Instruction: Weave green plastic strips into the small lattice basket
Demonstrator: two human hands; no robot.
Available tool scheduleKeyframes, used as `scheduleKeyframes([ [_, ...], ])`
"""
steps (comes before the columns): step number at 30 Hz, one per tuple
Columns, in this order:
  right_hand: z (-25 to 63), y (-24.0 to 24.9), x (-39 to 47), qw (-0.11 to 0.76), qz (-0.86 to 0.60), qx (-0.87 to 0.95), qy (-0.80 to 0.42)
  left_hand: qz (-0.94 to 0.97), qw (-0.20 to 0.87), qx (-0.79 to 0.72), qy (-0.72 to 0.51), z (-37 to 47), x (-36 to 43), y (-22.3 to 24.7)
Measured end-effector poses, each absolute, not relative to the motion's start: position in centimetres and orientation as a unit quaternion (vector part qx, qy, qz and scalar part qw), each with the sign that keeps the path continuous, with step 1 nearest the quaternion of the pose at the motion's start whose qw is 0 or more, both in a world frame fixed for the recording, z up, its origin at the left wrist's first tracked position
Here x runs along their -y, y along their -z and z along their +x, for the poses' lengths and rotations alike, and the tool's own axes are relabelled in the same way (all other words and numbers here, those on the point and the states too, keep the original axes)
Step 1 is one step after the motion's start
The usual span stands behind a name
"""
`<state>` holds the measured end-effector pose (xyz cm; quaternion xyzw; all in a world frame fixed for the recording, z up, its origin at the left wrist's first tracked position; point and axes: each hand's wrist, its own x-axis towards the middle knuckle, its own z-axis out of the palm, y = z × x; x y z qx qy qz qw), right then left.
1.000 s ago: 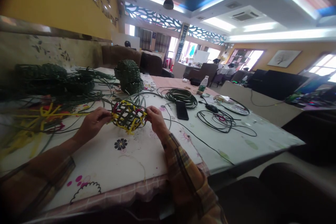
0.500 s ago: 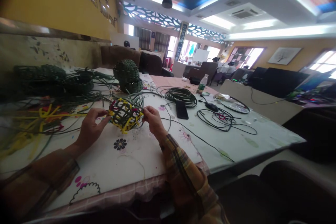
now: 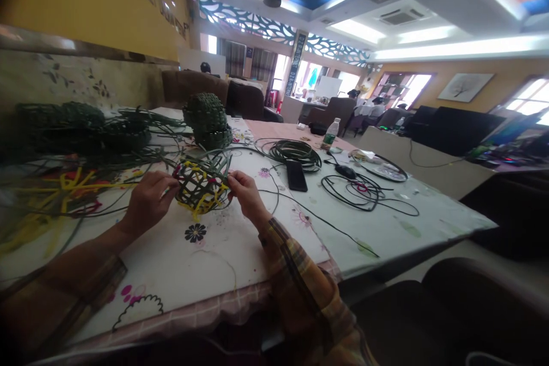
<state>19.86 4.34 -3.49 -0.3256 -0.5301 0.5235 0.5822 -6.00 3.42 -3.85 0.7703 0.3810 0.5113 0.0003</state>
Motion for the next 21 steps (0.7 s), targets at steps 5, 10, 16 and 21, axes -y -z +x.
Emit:
scheduleKeyframes([
  [5,19.9,3.7,-4.5,0.575,-0.329,0.522,-0.537,0.761,0.049,-0.386,-0.519,-6.7,-4.1,4.0],
  [10,20.3,3.8,-4.9,0.580,-0.337,0.513,-0.536,0.805,0.133,-0.373,-0.443,-7.0,-5.1,5.8],
  [16,20.8,3.7,-5.3,0.612,-0.333,0.481,-0.532,0.723,0.204,-0.421,-0.509,-6.8,-5.1,7.0],
  [21,21.0,3.2,-5.3,0.621,-0.344,0.443,-0.548,0.717,0.174,-0.420,-0.528,-6.3,-4.2,6.4],
])
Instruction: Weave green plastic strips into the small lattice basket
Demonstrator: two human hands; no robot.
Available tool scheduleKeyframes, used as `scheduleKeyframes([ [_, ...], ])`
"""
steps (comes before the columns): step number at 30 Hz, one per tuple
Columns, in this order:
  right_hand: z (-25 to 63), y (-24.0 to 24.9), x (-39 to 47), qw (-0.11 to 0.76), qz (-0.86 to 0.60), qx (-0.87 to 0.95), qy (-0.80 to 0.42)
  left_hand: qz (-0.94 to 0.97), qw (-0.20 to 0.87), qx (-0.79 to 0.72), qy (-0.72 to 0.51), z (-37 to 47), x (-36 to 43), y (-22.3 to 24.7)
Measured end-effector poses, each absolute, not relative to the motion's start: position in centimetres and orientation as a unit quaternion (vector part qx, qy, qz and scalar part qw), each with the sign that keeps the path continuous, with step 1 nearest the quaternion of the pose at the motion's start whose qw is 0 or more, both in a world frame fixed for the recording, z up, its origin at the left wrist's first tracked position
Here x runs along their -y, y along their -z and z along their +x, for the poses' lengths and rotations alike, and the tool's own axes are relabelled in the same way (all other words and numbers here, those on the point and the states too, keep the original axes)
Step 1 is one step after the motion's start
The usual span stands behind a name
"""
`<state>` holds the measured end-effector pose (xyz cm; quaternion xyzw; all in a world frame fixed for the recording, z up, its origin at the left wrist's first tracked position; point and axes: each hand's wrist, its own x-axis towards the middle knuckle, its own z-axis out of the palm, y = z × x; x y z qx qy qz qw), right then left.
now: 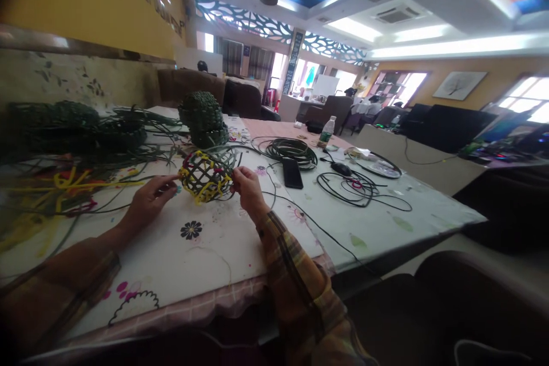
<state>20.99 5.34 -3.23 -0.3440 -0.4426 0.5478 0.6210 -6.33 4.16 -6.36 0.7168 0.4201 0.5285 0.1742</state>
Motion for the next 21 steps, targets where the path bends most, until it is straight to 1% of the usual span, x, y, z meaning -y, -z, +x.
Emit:
scheduleKeyframes([
  [5,20.4,2.9,-4.6,0.601,-0.330,0.446,-0.575,0.708,0.158,-0.420,-0.545,-5.3,-3.4,6.1],
  [11,20.0,2.5,-4.0,0.597,-0.327,0.466,-0.565,0.730,0.158,-0.403,-0.529,-4.8,-2.8,5.6],
  [13,19.8,2.5,-4.0,0.612,-0.324,0.456,-0.559,0.743,0.102,-0.394,-0.531,-4.4,-2.4,5.2],
  [17,18.6,2.6,-3.5,0.646,-0.320,0.450,-0.528,0.757,-0.106,-0.357,-0.537,-2.1,-1.4,4.5],
  [19,17.8,2.7,-3.1,0.654,-0.323,0.461,-0.505,0.766,-0.153,-0.354,-0.515,-0.7,-1.0,4.5],
  [21,17.2,2.9,-2.8,0.655,-0.330,0.480,-0.481,0.768,-0.168,-0.378,-0.489,0.4,-0.8,4.7],
])
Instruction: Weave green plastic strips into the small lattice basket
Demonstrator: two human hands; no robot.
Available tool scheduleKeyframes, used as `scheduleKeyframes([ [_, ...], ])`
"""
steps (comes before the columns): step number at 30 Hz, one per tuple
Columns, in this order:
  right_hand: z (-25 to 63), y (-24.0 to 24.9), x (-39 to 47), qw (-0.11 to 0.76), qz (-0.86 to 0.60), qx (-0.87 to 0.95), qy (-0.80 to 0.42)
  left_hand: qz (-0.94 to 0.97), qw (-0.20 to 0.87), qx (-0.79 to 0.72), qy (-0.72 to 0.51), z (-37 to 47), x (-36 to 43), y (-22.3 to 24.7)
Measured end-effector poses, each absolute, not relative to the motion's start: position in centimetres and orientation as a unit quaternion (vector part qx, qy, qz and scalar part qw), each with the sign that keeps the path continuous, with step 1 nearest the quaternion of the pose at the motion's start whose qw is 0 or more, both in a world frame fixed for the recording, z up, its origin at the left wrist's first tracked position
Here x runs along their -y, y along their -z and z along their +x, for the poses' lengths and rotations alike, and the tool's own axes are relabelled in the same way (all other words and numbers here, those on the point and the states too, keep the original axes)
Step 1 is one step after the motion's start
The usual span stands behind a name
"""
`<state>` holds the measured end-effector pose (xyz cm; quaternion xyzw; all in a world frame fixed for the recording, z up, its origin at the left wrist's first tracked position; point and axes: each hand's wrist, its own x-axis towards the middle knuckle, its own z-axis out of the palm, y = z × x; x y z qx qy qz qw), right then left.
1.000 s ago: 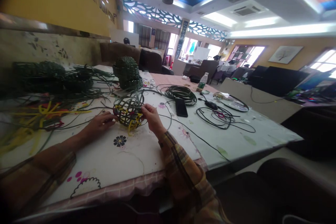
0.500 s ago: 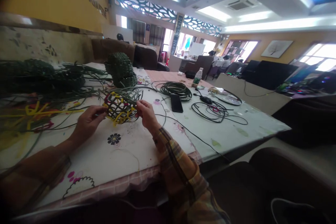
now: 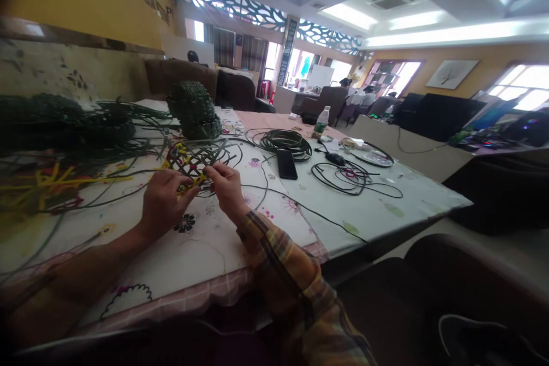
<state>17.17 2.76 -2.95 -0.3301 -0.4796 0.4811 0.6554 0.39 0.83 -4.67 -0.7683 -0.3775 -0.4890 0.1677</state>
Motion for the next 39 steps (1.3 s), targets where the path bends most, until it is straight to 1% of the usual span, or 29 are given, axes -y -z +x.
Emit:
scheduleKeyframes([
  [3,16.7,3.4,-2.5,0.649,-0.344,0.518,-0.439,-0.764,0.142,0.422,0.467,0.9,-0.8,4.8],
  [4,16.7,3.5,-2.4,0.645,-0.350,0.534,-0.420,-0.766,0.108,0.425,0.469,0.8,-0.9,4.8],
  [7,16.8,3.6,-2.3,0.630,-0.372,0.585,-0.351,-0.756,-0.043,0.419,0.502,0.3,-0.8,4.4],
  [9,17.0,3.5,-2.1,0.621,-0.378,0.616,-0.302,-0.733,-0.113,0.420,0.523,0.1,-0.7,4.0],
  [11,17.0,3.3,-1.8,0.618,-0.375,0.643,-0.252,-0.723,-0.124,0.425,0.531,0.0,-0.5,3.9],
  [14,16.9,3.3,-1.5,0.607,-0.372,0.676,-0.191,-0.748,-0.086,0.427,0.500,-0.3,-0.1,4.1],
  [16,16.8,3.5,-1.4,0.603,-0.380,0.677,-0.183,-0.776,-0.063,0.419,0.467,-0.6,0.0,4.3],
  [18,16.7,3.8,-1.6,0.604,-0.385,0.669,-0.198,-0.795,-0.055,0.404,0.448,-0.9,0.0,4.5],
  [21,17.0,4.1,-2.2,0.607,-0.379,0.656,-0.241,-0.801,-0.079,0.378,0.456,-1.5,-0.4,4.6],
  [23,17.4,4.3,-2.9,0.616,-0.384,0.625,-0.288,-0.792,-0.096,0.367,0.479,-1.8,-0.9,4.6],
  [25,17.8,4.4,-3.5,0.626,-0.389,0.574,-0.357,-0.774,-0.086,0.370,0.506,-2.1,-1.2,4.7],
  [28,18.3,4.3,-4.1,0.630,-0.375,0.513,-0.447,-0.763,-0.037,0.376,0.524,-2.0,-1.5,5.1],
  [33,18.3,3.9,-3.8,0.631,-0.341,0.475,-0.509,-0.767,0.085,0.374,0.514,-1.1,-1.7,5.7],
  [36,18.3,3.7,-3.6,0.625,-0.328,0.448,-0.549,-0.776,0.138,0.379,0.486,-0.7,-1.8,5.5],
  [39,18.5,3.3,-3.5,0.618,-0.330,0.413,-0.581,-0.796,0.175,0.389,0.430,-0.1,-1.8,5.2],
])
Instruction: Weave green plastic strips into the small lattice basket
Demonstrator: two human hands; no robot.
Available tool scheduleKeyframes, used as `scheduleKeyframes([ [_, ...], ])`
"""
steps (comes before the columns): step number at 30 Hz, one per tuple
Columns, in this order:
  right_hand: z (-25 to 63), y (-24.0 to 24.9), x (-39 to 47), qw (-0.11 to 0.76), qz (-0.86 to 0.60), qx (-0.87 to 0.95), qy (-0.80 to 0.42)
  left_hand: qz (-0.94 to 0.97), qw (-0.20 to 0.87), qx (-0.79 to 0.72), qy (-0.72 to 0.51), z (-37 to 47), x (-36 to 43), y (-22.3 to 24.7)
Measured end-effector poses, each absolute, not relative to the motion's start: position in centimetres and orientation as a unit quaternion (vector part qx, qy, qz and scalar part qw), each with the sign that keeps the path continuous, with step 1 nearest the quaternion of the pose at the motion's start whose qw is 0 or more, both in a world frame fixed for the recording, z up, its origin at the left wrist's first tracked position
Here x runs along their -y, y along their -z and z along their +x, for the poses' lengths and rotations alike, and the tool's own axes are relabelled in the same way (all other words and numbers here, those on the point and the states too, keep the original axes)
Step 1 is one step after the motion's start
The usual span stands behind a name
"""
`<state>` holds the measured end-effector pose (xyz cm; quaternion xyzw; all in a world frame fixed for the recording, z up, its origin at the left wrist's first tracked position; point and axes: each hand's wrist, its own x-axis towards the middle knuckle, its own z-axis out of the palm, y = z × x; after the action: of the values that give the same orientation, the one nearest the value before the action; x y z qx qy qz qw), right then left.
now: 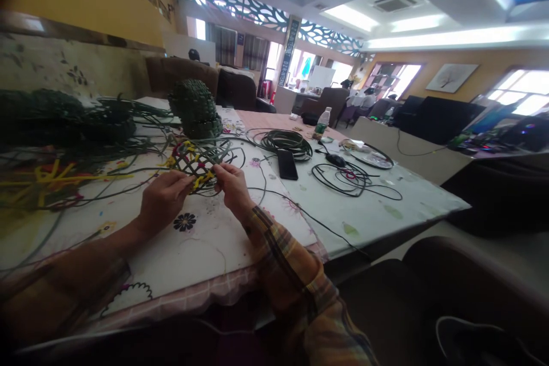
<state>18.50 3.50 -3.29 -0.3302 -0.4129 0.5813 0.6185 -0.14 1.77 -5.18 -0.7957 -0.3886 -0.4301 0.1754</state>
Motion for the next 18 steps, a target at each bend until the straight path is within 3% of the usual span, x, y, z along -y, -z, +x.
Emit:
scheduleKeyframes([
  [4,18.84,2.74,-3.46,0.614,-0.338,0.391,-0.597,-0.829,0.153,0.381,0.381,0.22,-1.78,4.80],
  [8,19.06,2.34,-3.43,0.616,-0.341,0.381,-0.599,-0.825,0.103,0.352,0.429,-0.19,-1.70,4.73],
  [14,19.06,2.32,-3.33,0.616,-0.330,0.380,-0.606,-0.824,0.134,0.365,0.412,0.10,-1.46,4.56],
  [18,18.68,2.59,-3.22,0.607,-0.329,0.424,-0.586,-0.816,0.064,0.381,0.431,0.41,-1.67,4.78],
])
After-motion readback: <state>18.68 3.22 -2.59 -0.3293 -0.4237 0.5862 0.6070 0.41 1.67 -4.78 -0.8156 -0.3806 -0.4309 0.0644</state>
